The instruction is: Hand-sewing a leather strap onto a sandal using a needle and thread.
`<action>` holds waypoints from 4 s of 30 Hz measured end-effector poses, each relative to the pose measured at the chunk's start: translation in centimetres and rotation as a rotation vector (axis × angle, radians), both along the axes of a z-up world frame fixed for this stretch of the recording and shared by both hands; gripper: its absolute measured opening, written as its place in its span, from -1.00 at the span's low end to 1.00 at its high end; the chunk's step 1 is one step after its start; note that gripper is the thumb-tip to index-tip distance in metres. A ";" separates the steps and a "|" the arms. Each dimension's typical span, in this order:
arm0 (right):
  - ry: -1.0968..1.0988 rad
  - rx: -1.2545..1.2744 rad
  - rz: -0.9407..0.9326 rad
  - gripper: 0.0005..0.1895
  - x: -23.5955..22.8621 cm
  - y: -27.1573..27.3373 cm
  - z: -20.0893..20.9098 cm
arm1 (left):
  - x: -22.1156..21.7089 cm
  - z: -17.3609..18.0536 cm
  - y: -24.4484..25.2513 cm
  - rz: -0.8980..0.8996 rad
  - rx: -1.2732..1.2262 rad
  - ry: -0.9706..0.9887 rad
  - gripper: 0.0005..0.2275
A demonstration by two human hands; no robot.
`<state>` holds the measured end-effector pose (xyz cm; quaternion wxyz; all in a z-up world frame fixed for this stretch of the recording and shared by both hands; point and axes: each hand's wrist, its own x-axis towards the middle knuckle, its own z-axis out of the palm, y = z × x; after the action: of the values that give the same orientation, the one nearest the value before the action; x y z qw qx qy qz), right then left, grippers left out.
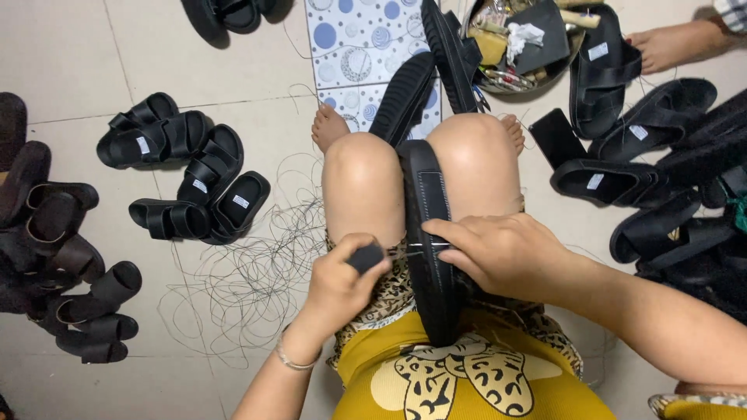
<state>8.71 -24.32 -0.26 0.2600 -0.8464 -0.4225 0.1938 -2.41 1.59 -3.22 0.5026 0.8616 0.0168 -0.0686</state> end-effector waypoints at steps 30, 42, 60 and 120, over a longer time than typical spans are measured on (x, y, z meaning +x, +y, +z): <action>0.576 0.425 -0.372 -0.80 1.7 -2.7 0.7 | 2.4 6.7 -5.0 -0.412 0.100 -0.487 -0.84; 0.526 0.346 -0.339 -0.89 -0.6 -0.1 0.3 | 3.5 4.6 -7.2 -0.460 0.369 -0.435 -0.96; 1.650 0.859 -0.242 -0.82 -1.6 -1.3 -6.0 | 2.6 9.6 -1.7 -0.475 -0.621 0.068 -0.92; 0.518 0.128 -0.307 -0.46 -7.4 1.0 -1.9 | -2.8 3.9 -3.8 -0.110 -0.551 0.610 -0.14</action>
<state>1.29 -23.33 -2.12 0.4378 -0.8048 -0.2207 0.3345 -5.25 -2.20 0.68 0.6819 0.6349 0.1000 -0.3492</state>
